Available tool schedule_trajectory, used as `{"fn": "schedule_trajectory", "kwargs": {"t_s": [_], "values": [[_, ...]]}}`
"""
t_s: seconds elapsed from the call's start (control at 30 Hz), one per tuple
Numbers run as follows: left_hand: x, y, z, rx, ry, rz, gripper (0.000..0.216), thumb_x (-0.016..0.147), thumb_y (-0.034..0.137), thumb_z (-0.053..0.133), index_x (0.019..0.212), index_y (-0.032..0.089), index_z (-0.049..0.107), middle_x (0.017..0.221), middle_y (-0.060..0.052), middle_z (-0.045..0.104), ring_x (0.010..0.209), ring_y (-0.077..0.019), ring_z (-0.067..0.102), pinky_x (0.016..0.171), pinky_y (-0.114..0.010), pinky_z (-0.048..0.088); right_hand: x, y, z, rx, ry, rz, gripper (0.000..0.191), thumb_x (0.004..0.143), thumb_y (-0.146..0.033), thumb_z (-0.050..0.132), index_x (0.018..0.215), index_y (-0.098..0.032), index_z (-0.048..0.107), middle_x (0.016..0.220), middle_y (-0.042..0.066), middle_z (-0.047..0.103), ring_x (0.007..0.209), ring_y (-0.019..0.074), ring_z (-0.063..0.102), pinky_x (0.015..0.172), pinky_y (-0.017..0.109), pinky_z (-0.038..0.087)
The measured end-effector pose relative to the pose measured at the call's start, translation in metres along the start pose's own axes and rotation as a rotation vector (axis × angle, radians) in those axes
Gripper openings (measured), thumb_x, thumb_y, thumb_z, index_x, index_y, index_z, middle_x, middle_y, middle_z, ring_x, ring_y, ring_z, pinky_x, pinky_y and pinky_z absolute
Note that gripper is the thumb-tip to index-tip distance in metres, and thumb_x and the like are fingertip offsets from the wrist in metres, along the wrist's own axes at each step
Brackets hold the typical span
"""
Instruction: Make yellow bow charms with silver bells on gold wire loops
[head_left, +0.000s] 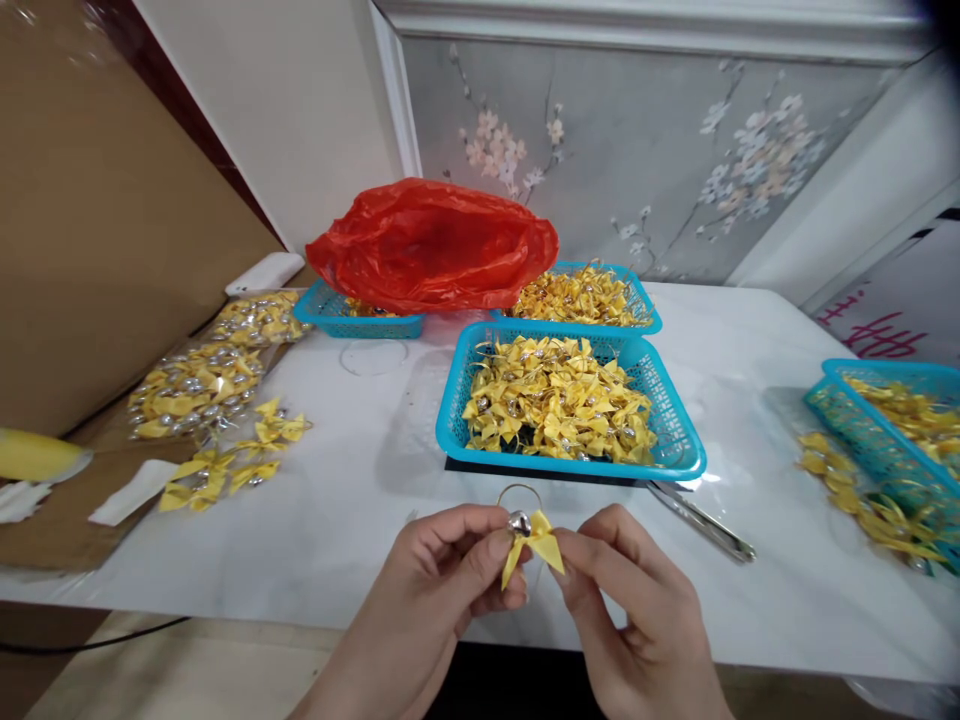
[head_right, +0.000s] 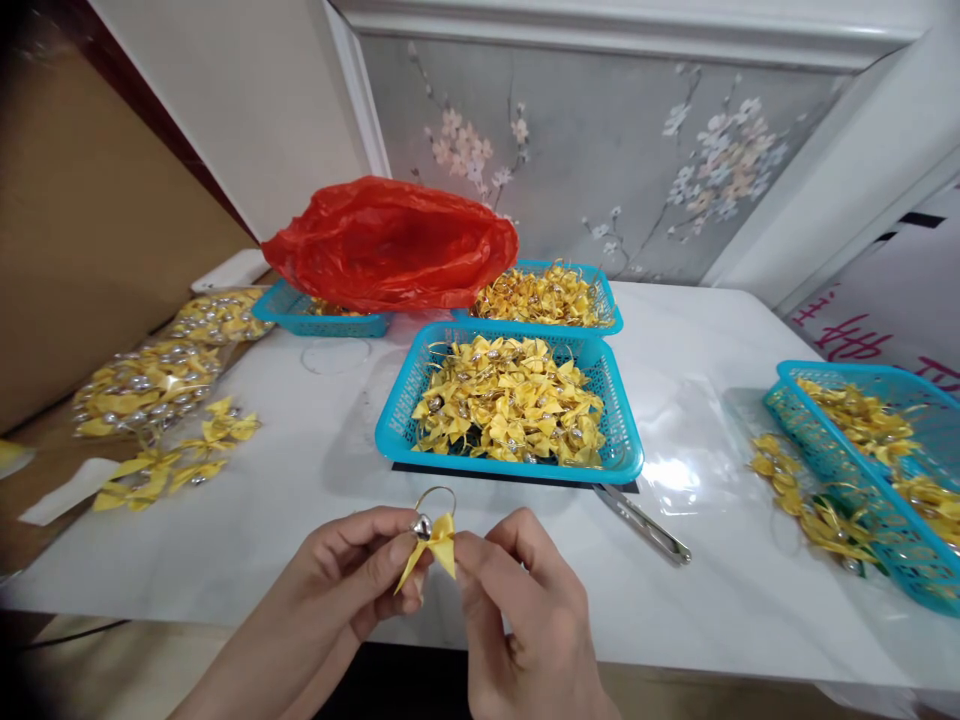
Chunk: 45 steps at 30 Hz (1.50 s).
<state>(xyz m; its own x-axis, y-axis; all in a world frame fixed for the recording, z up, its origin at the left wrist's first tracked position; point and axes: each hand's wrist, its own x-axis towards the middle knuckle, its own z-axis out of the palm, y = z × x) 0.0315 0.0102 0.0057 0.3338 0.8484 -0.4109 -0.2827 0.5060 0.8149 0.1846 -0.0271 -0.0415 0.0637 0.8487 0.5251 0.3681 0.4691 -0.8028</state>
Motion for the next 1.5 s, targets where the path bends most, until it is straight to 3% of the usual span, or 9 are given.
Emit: {"fn": "schedule_trajectory", "kwargs": {"t_s": [0.5, 0.77, 0.97, 1.1, 1.23, 1.3, 1.5], "values": [[0.002, 0.0, 0.0, 0.039, 0.018, 0.006, 0.015, 0.075, 0.032, 0.08, 0.08, 0.018, 0.079, 0.067, 0.001, 0.065, 0.061, -0.0091, 0.053, 0.063, -0.02, 0.048, 0.0, 0.0, -0.003, 0.014, -0.028, 0.029, 0.026, 0.089, -0.002, 0.05, 0.101, -0.018, 0.066, 0.075, 0.002, 0.047, 0.064, 0.0129, 0.049, 0.053, 0.027, 0.04], [0.002, -0.001, 0.001, 0.061, -0.018, 0.013, 0.015, 0.077, 0.032, 0.078, 0.083, 0.018, 0.08, 0.063, 0.002, 0.063, 0.059, -0.0086, 0.053, 0.061, -0.019, 0.046, 0.003, -0.006, -0.003, -0.008, -0.027, 0.069, 0.024, 0.091, -0.006, 0.05, 0.099, -0.022, 0.067, 0.074, 0.0, 0.048, 0.063, 0.0116, 0.049, 0.053, 0.024, 0.04], [0.001, 0.0, -0.005, 0.042, -0.087, -0.033, 0.014, 0.083, 0.03, 0.074, 0.089, 0.019, 0.08, 0.071, 0.0, 0.065, 0.06, -0.0076, 0.053, 0.063, -0.019, 0.047, 0.007, -0.012, -0.005, -0.031, -0.005, 0.106, 0.017, 0.089, -0.008, 0.055, 0.091, -0.02, 0.067, 0.072, -0.001, 0.051, 0.06, 0.01, 0.049, 0.052, 0.022, 0.042], [0.0, 0.002, -0.008, -0.002, -0.099, -0.042, 0.02, 0.081, 0.035, 0.074, 0.095, 0.021, 0.079, 0.084, -0.004, 0.071, 0.071, -0.0135, 0.06, 0.069, -0.025, 0.051, 0.014, -0.02, -0.008, -0.034, -0.009, 0.055, 0.017, 0.086, -0.003, 0.053, 0.085, -0.013, 0.067, 0.07, 0.001, 0.05, 0.057, 0.0096, 0.05, 0.051, 0.021, 0.043], [0.002, 0.005, -0.005, 0.196, -0.084, 0.008, 0.016, 0.079, 0.034, 0.076, 0.079, 0.019, 0.076, 0.074, -0.001, 0.066, 0.064, -0.0124, 0.055, 0.063, -0.023, 0.048, 0.022, -0.027, -0.01, -0.098, -0.027, -0.007, 0.02, 0.085, 0.0, 0.051, 0.082, -0.009, 0.069, 0.065, 0.002, 0.048, 0.055, 0.0114, 0.048, 0.049, 0.024, 0.042], [0.005, 0.006, -0.002, 0.257, -0.099, 0.001, 0.024, 0.082, 0.035, 0.072, 0.068, 0.016, 0.073, 0.066, 0.0, 0.061, 0.059, -0.0103, 0.05, 0.058, -0.021, 0.044, 0.023, -0.028, -0.011, -0.135, -0.025, -0.005, 0.021, 0.085, 0.0, 0.051, 0.083, -0.009, 0.07, 0.065, 0.003, 0.049, 0.056, 0.0127, 0.049, 0.05, 0.025, 0.044], [0.006, 0.008, 0.002, 0.173, -0.069, -0.027, 0.028, 0.082, 0.036, 0.072, 0.064, 0.015, 0.07, 0.064, 0.002, 0.058, 0.055, -0.0082, 0.046, 0.054, -0.018, 0.043, 0.022, -0.028, -0.016, -0.193, -0.011, -0.013, 0.022, 0.088, -0.002, 0.05, 0.087, -0.01, 0.071, 0.068, 0.006, 0.054, 0.06, 0.0142, 0.052, 0.052, 0.025, 0.046]]}}
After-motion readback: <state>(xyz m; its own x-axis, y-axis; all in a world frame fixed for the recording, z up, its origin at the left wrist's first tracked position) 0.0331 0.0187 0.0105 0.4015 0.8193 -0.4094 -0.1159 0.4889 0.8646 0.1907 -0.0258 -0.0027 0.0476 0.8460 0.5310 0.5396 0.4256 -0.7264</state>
